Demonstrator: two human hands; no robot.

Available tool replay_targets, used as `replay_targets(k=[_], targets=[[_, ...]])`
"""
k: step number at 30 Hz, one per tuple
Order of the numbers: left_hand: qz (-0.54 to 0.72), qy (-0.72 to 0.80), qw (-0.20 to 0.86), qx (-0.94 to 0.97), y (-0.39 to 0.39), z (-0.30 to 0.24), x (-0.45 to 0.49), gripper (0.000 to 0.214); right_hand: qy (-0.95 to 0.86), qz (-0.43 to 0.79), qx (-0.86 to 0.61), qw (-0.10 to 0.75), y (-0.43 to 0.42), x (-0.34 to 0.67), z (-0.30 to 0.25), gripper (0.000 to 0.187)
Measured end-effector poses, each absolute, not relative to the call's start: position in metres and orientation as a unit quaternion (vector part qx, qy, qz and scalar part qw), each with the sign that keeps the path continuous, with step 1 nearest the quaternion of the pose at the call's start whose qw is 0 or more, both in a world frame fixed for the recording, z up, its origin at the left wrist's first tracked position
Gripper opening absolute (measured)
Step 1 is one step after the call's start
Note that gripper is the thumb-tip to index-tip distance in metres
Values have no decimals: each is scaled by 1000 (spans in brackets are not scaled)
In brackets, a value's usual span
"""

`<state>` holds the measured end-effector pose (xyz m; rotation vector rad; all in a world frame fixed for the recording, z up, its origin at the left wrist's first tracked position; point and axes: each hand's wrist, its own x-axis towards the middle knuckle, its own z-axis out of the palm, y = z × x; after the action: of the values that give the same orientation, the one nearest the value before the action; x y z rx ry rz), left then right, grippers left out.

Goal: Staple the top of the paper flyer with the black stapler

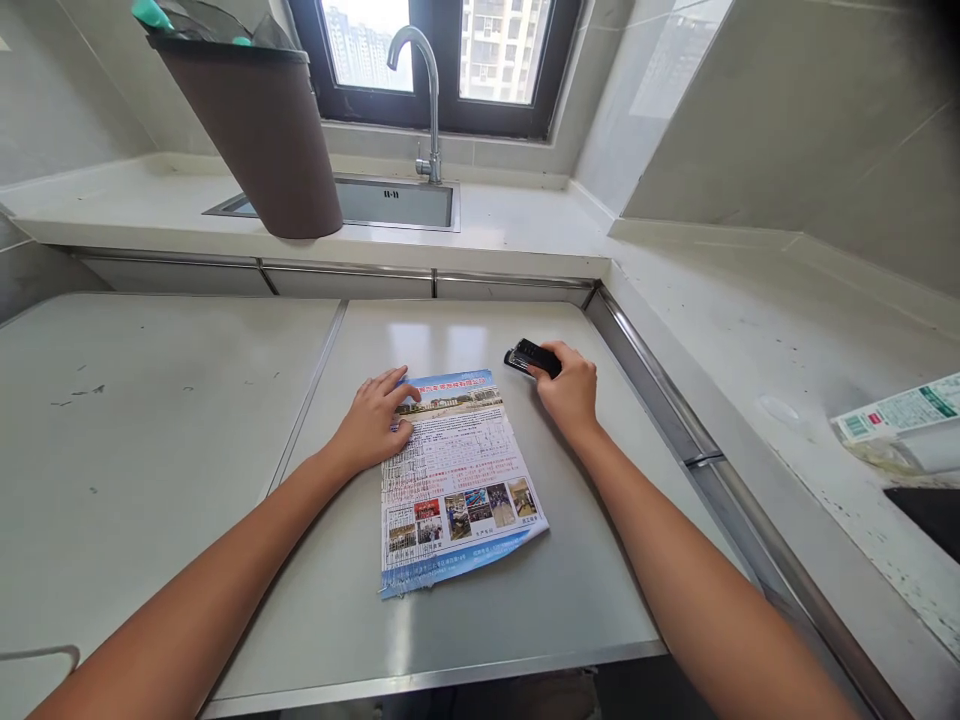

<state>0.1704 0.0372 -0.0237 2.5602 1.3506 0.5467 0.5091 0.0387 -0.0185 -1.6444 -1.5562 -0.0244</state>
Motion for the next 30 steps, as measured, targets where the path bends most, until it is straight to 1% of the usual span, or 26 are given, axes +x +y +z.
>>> replay_targets(k=[4, 8, 10, 18, 25, 30], targets=[[216, 459, 112, 855, 41, -24, 169, 39, -640, 33, -662, 389, 41, 512, -25, 28], [254, 461, 143, 838, 45, -27, 167, 48, -664, -3, -659, 354, 41, 506, -25, 41], [272, 455, 155, 834, 45, -28, 167, 50, -677, -9, -651, 342, 41, 504, -25, 45], [351, 421, 207, 811, 44, -22, 164, 53, -745, 18, -583, 324, 38, 496, -26, 46], [333, 437, 230, 803, 46, -25, 164, 47, -784, 30, -538, 309, 34, 492, -23, 46], [320, 416, 241, 816, 45, -23, 165, 49, -797, 12, -531, 289, 32, 492, -22, 54]])
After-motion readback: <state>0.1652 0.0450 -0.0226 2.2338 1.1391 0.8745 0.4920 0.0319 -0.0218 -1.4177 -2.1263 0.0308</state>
